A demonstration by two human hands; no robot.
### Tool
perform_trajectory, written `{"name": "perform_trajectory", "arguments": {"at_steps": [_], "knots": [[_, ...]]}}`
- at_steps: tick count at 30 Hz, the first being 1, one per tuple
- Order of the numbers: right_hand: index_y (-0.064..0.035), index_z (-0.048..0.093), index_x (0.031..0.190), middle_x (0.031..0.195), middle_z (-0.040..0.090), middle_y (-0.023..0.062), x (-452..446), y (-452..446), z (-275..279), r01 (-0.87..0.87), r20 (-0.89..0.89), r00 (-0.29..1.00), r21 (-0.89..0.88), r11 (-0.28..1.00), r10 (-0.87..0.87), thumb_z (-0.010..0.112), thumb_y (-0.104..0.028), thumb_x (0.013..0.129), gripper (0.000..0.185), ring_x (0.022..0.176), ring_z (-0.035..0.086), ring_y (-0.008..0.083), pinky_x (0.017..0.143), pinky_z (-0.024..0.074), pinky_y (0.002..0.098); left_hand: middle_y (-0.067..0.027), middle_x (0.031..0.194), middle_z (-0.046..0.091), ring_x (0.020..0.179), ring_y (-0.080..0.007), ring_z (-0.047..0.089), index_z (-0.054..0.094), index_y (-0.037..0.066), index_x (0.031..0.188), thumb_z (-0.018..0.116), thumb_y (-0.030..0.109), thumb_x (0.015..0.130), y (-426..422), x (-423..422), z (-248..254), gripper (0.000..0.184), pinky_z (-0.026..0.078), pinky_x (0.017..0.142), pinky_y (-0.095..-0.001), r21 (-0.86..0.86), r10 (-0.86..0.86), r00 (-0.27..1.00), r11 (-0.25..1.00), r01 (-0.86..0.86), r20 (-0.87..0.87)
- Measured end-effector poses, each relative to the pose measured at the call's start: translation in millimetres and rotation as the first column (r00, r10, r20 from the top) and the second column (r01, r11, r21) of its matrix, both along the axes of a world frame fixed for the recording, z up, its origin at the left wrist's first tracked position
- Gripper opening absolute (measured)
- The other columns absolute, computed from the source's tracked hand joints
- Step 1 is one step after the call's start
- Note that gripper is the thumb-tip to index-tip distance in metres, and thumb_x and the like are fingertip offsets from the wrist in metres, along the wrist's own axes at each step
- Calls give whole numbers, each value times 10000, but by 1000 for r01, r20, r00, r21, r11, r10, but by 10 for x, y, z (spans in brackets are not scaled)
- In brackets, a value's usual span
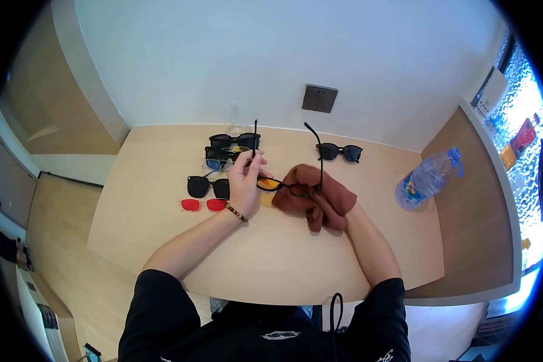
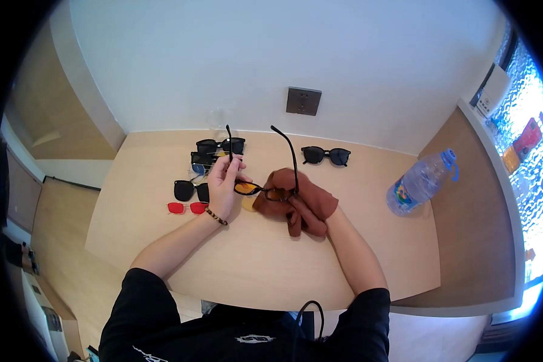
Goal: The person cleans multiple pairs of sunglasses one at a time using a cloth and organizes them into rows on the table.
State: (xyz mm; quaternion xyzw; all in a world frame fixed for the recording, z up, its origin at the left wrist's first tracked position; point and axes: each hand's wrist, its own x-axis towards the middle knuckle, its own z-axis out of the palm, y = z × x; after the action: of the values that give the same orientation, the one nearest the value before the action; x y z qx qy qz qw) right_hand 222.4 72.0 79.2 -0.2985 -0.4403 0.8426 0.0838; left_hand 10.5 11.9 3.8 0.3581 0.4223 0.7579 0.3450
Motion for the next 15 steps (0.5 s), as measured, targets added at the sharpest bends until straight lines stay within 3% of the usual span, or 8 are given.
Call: {"name": "perform_trajectory", "arguments": {"at_steps": [1,2,7,10,11,12,14,15], "knots": [[-20,629,999,885,666,43,100,-134,-105,59,-79,996,388,920,-30,522,-62,887,160,695,598,109,596,454,215,-36,954,619,711,-97,650,608,28,1171,593,181,1029,2,1,-14,209,513,650,-222,14,-14,999,1000,15,-37],[-26,634,1043,892,659,25,168,-192,-170,137,-163,986,709,692,-28,512,-10,860,221,689,595,97,602,453,208,-36,954,619,711,-97,650,608,28,1171,593,181,1029,-7,3,-34,209,513,650,-222,12,-14,999,1000,15,-35],[-37,625,1158,857,633,11,219,-63,-258,-156,-69,961,664,731,268,511,-27,852,326,676,582,91,586,449,222,-23,945,618,729,-92,647,622,27,1178,623,148,1010,-41,31,-8,208,495,661,-220,43,-50,989,997,56,-137],[-37,624,1094,830,620,16,159,0,-348,-147,71,989,485,862,129,581,-122,873,241,650,563,99,579,448,230,-17,990,608,753,-88,639,588,33,1239,612,129,1011,-26,10,-77,249,492,648,-221,37,-64,982,997,71,-175],[-41,620,1074,817,617,20,96,135,-455,-141,34,990,232,963,137,620,-177,885,233,638,553,104,572,448,233,-17,990,608,753,-88,639,588,33,1239,612,129,1011,-11,8,-93,249,492,648,-221,36,-64,982,997,71,-176],[-46,616,1054,804,614,24,21,182,-427,-134,-4,991,-36,990,134,659,-233,897,248,626,544,110,566,447,235,-19,1021,598,790,-83,632,559,41,1278,604,127,1014,12,14,-84,282,487,654,-216,59,-40,984,997,51,-175],[-56,615,1055,833,621,31,8,220,-330,-159,-65,986,-123,980,152,680,-251,903,256,650,547,113,579,455,239,-22,1053,589,826,-78,625,531,48,1317,596,125,1017,55,17,-57,316,483,660,-212,97,-14,984,995,32,-179],[-66,613,1056,862,629,39,-33,231,-268,-187,-125,979,-214,959,163,702,-269,908,266,674,551,116,592,463,243,-27,1077,578,864,-77,612,498,52,1349,589,127,1021,10,39,12,348,483,691,-212,3,-91,990,996,92,-103]]}}
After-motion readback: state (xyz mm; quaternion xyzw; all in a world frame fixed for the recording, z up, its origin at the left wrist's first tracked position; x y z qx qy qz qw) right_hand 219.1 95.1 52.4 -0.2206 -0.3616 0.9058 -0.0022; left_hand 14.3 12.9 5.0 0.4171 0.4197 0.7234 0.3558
